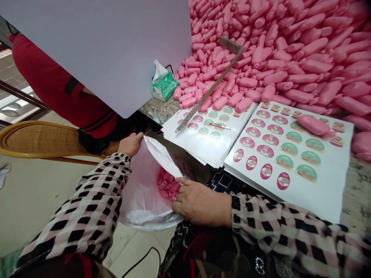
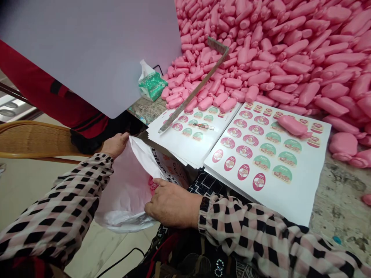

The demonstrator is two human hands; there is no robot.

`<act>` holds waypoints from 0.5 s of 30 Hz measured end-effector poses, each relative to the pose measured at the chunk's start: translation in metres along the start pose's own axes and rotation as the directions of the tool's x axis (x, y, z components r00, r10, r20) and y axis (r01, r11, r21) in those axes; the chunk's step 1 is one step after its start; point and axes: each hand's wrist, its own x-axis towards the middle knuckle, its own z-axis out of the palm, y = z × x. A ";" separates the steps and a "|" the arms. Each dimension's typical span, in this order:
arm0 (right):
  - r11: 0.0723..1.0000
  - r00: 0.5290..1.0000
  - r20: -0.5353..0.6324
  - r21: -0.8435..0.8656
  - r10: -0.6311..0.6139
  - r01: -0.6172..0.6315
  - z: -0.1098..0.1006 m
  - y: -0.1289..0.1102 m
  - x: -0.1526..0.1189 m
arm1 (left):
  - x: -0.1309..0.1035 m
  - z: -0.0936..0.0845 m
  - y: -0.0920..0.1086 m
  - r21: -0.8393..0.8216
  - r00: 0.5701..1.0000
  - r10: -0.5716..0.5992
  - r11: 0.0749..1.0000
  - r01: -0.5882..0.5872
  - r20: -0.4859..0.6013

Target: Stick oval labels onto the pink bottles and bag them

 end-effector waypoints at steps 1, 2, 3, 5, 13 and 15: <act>1.000 1.000 0.003 0.007 0.009 -0.009 0.000 0.001 -0.001 | 0.002 0.000 -0.001 -0.006 1.000 -0.001 1.000 0.001 0.002; 1.000 1.000 0.004 0.013 0.021 -0.021 0.000 0.003 -0.001 | 0.005 0.000 -0.001 -0.014 1.000 -0.001 1.000 0.001 0.003; 0.999 0.999 0.003 0.017 0.034 -0.034 0.000 0.005 -0.002 | 0.007 0.001 -0.001 -0.022 1.000 -0.002 1.000 0.002 0.005; 0.998 0.998 -0.002 0.012 0.060 -0.060 -0.001 0.010 -0.005 | 0.010 0.002 0.001 -0.039 1.000 -0.009 0.999 0.009 0.006; 0.985 0.988 0.000 -0.080 0.151 -0.151 -0.018 0.024 -0.012 | 0.010 0.001 0.002 -0.093 0.995 -0.103 0.991 0.101 -0.016; 0.982 0.986 0.004 -0.084 0.168 -0.167 -0.020 0.023 -0.012 | 0.010 0.001 0.003 -0.106 0.994 -0.111 0.988 0.109 -0.012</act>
